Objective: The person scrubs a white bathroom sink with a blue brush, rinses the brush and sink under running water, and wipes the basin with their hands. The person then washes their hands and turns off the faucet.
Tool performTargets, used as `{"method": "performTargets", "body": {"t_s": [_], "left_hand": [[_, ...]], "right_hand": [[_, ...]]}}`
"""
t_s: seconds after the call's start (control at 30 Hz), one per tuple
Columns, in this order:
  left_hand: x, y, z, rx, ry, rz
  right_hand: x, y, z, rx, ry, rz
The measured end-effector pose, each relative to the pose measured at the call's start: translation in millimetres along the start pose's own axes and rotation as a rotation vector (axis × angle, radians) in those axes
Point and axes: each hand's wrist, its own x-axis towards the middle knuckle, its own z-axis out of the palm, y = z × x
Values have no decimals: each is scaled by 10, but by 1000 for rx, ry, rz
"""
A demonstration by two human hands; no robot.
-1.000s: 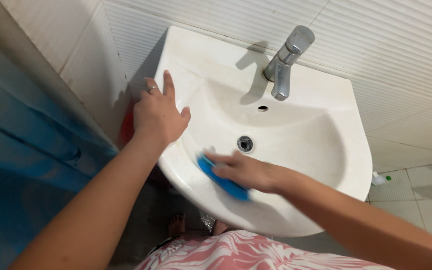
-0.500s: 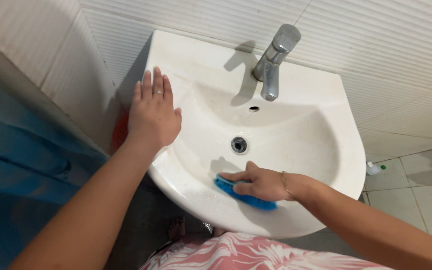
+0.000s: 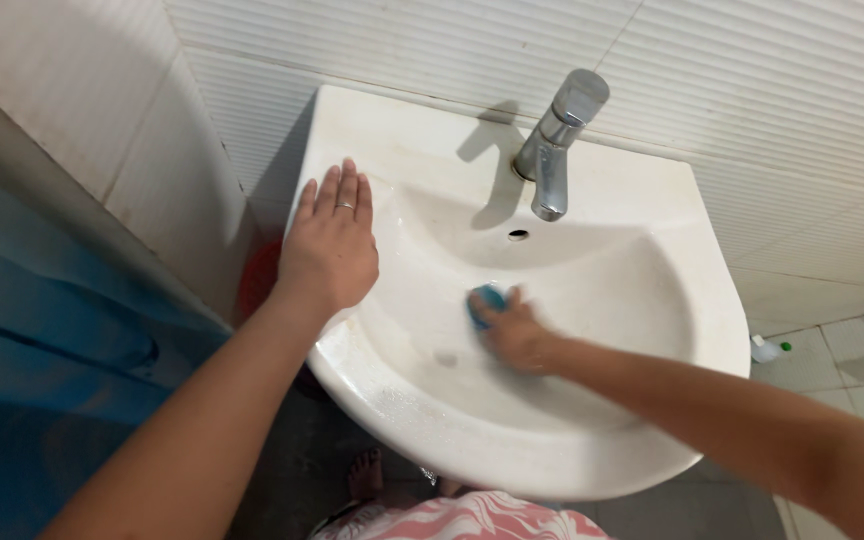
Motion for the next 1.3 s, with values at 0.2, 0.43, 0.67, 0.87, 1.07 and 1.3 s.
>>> {"method": "performTargets", "body": {"t_s": [0.2,0.43,0.67,0.87,1.07,1.3], "left_hand": [[85,35,82,-101,46,0],[129,47,115,-171,108,61],[129,54,139,-191,70,55],[137,74,60,-90,43,50],[84,23,48,-77,15,50],[126,114,64,-85,18,31]], "right_hand": [[-16,-1193,-120,520,257,-403],[189,-1367,-299,547,679,-443],[193,-1093,-422,15,870,-743],[230,-385,-640,-653,856,-576],[-285,594,-824,-921,404,-331],[-235,996,-925,-865,698,-601]]}}
